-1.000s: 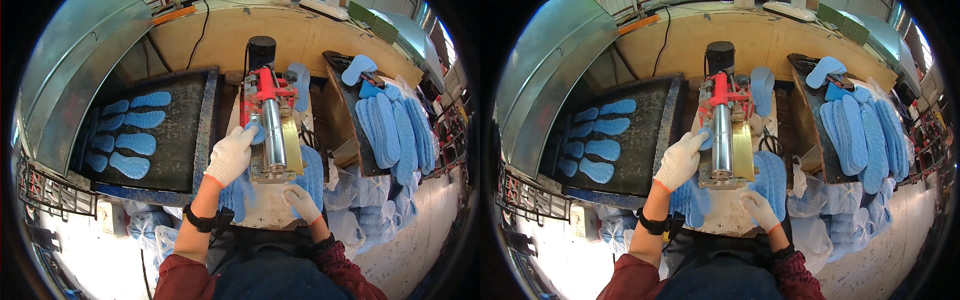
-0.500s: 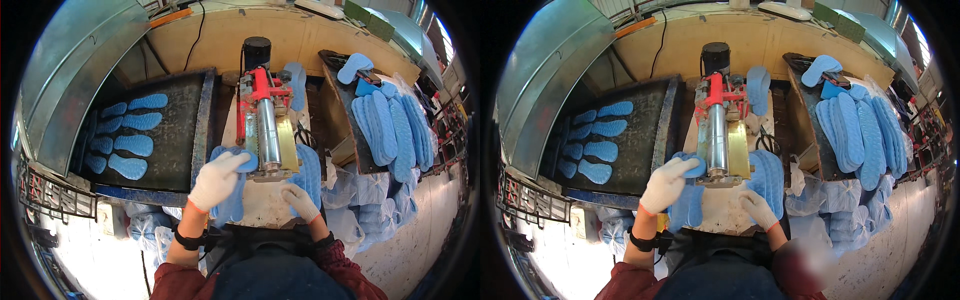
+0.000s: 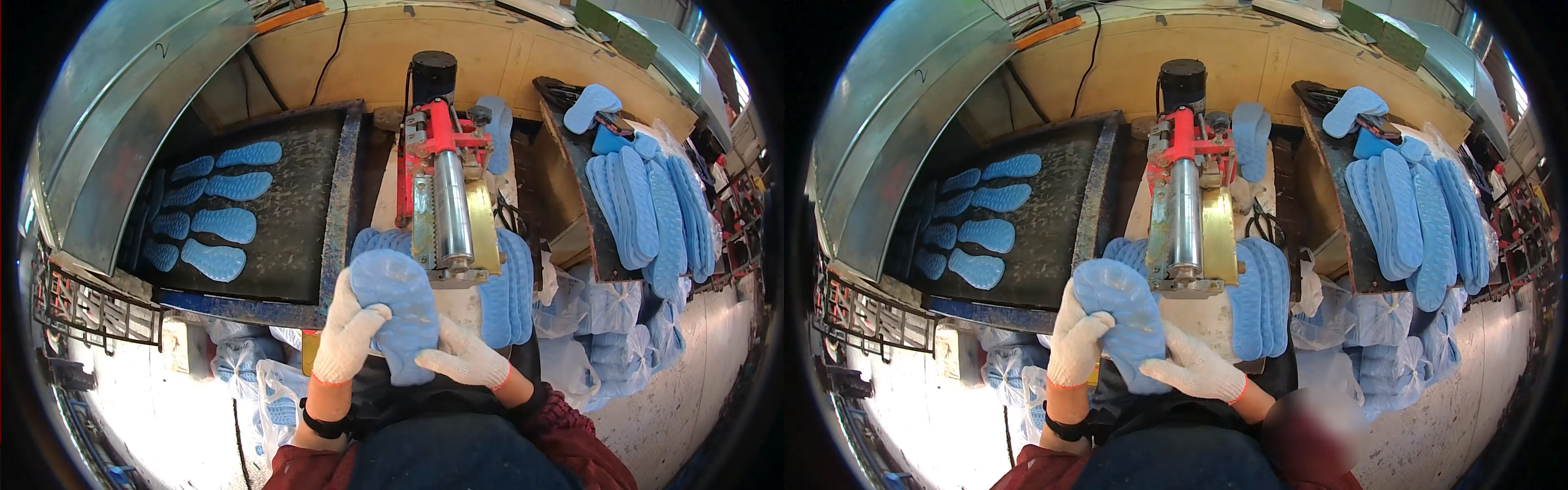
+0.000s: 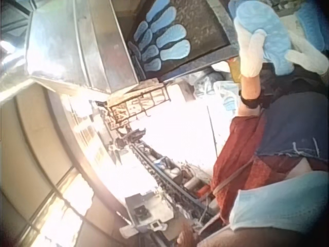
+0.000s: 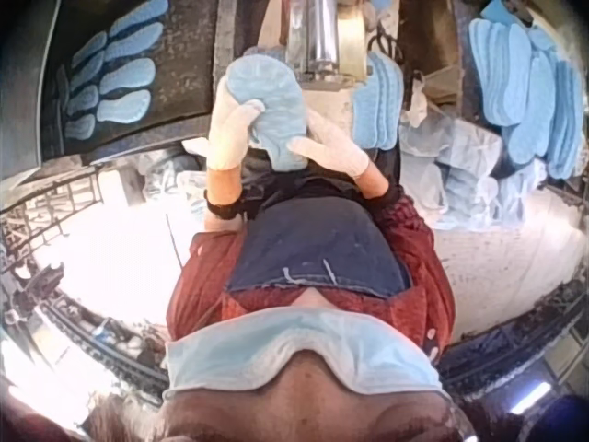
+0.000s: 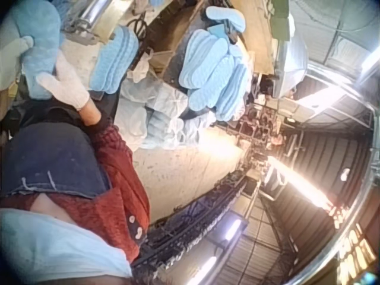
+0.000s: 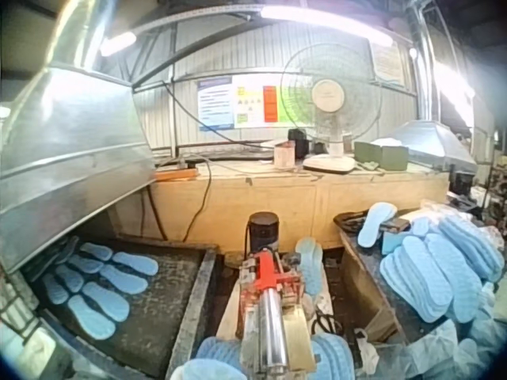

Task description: Apply adhesive to the edges of blue shoe soles using a roller machine and organize them on a work surface.

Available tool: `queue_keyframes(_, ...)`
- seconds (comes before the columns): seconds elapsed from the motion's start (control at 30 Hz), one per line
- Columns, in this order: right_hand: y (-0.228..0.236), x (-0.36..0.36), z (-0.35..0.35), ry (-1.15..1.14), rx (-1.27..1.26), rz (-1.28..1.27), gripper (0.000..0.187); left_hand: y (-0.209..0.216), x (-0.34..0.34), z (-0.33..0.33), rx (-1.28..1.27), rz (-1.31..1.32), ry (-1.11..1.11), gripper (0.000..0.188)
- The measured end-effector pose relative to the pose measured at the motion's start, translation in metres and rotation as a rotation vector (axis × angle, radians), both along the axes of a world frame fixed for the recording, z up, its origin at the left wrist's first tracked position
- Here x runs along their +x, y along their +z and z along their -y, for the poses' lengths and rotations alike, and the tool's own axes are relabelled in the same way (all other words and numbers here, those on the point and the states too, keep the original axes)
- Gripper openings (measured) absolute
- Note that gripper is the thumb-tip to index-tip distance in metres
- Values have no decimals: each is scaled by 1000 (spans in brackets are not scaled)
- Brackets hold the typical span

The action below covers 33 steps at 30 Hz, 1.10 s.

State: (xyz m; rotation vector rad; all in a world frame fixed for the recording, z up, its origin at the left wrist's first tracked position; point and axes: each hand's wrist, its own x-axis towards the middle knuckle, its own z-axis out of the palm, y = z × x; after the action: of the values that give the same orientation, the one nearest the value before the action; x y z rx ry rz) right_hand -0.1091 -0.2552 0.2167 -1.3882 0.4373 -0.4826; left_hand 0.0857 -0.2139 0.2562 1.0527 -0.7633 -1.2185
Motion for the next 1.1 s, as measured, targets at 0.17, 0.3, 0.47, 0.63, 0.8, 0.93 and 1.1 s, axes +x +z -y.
queue_keyframes(0.17,21,-30,3,-275,-198,-48,39,1,1,-8,-305,-33,-123,78)
queue_keyframes(0.3,31,-69,25,-903,-409,-93,40,1,12,-9,-255,137,138,70)
queue_keyframes(0.47,20,-88,95,-960,-1154,-435,49,-3,9,-5,-253,169,142,63)
queue_keyframes(0.63,2,-68,129,-894,-1363,-452,56,-4,-1,1,-278,184,127,63)
queue_keyframes(0.8,11,-63,138,-802,-1572,-483,51,2,-3,34,-365,148,26,77)
queue_keyframes(0.93,18,-73,143,-893,-1696,-609,44,-2,-6,79,-495,162,-45,72)
queue_keyframes(1.1,12,-82,138,-783,-1671,-625,43,-27,1,124,-456,532,-5,58)
